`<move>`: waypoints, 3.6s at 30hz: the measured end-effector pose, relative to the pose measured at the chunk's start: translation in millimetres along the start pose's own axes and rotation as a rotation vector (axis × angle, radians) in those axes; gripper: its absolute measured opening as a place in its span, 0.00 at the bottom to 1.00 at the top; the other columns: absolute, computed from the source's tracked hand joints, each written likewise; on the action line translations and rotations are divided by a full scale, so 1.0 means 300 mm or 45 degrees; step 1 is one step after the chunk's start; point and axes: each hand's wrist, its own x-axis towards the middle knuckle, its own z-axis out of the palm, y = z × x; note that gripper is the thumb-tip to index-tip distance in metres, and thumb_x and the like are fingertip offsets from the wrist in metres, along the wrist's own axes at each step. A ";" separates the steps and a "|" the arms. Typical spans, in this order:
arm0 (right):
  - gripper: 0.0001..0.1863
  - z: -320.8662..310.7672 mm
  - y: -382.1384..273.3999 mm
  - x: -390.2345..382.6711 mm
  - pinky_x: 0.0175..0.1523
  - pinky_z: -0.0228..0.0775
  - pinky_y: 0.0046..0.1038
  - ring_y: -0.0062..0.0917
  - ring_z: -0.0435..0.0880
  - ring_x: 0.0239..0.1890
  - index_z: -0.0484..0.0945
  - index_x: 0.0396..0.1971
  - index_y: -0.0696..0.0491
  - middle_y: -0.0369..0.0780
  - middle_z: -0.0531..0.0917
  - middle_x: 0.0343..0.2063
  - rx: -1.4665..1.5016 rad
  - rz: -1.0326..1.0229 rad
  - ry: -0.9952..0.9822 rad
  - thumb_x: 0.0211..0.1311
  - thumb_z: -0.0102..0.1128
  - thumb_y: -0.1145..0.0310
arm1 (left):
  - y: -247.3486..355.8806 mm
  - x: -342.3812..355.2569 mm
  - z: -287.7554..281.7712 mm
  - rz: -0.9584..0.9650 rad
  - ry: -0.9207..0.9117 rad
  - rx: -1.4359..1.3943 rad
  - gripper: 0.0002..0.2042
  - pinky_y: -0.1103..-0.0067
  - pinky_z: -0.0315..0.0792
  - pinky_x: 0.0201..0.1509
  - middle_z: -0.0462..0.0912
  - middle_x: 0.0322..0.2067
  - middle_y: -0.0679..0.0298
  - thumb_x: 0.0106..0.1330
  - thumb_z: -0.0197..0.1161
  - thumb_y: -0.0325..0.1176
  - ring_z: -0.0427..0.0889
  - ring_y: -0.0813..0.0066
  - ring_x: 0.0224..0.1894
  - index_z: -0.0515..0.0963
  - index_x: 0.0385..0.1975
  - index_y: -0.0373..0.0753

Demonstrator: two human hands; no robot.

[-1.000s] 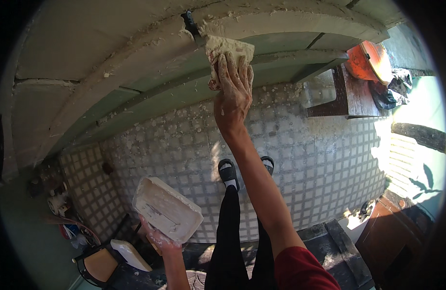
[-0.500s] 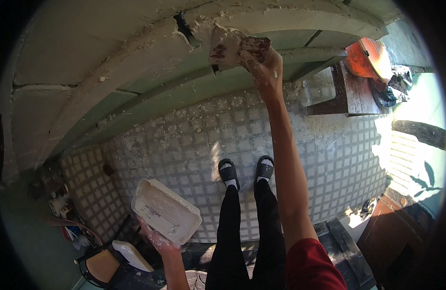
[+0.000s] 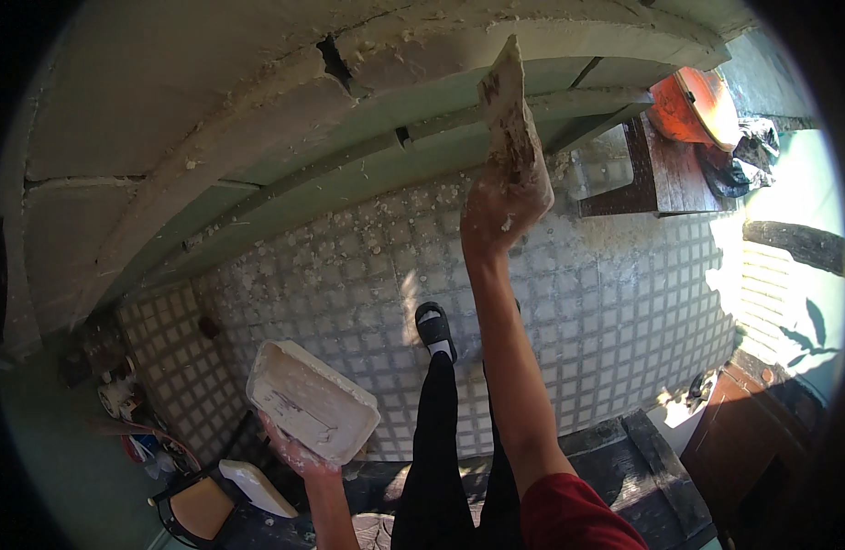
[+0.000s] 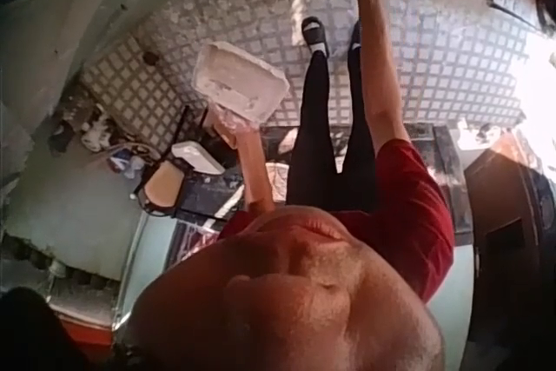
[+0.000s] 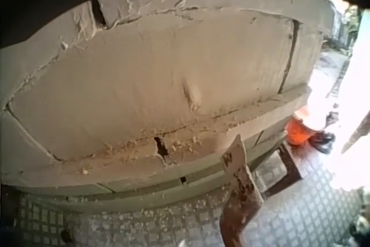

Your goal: Applying plaster or joint compound to gaps in a concrete block wall using a putty knife.

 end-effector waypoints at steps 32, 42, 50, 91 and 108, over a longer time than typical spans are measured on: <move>0.25 0.112 -0.133 -0.030 0.55 0.73 0.35 0.43 0.78 0.55 0.77 0.51 0.62 0.55 0.78 0.51 0.137 -0.152 -0.161 0.51 0.46 0.87 | -0.006 -0.001 -0.054 -0.005 -0.029 -0.001 0.35 0.61 0.54 0.70 0.54 0.69 0.62 0.68 0.48 0.59 0.58 0.59 0.68 0.54 0.70 0.47; 0.17 0.028 -0.068 -0.042 0.58 0.72 0.33 0.38 0.81 0.54 0.79 0.47 0.63 0.51 0.82 0.47 0.072 -0.312 -0.263 0.58 0.49 0.83 | 0.006 -0.023 -0.003 -0.017 0.005 -0.016 0.34 0.63 0.56 0.69 0.54 0.68 0.61 0.68 0.49 0.58 0.58 0.59 0.68 0.54 0.69 0.46; 0.21 0.054 0.031 0.121 0.55 0.74 0.30 0.35 0.83 0.51 0.79 0.49 0.62 0.50 0.82 0.47 -0.060 -0.242 -0.020 0.55 0.47 0.86 | -0.023 -0.034 -0.001 -0.011 0.010 0.010 0.35 0.63 0.56 0.70 0.55 0.68 0.61 0.68 0.49 0.58 0.58 0.58 0.68 0.54 0.69 0.46; 0.21 0.112 -0.064 -0.176 0.60 0.70 0.32 0.34 0.78 0.57 0.75 0.54 0.62 0.49 0.79 0.53 0.077 -0.284 -0.202 0.60 0.47 0.82 | 0.041 -0.005 -0.064 -0.028 -0.058 -0.016 0.35 0.62 0.58 0.69 0.56 0.67 0.60 0.67 0.50 0.58 0.59 0.59 0.67 0.55 0.69 0.44; 0.20 0.112 -0.063 -0.123 0.55 0.73 0.29 0.28 0.82 0.51 0.78 0.51 0.60 0.47 0.82 0.49 0.053 -0.350 -0.252 0.59 0.50 0.85 | 0.040 -0.013 -0.028 -0.024 -0.136 0.011 0.36 0.62 0.56 0.69 0.53 0.69 0.60 0.67 0.50 0.58 0.57 0.58 0.68 0.53 0.70 0.44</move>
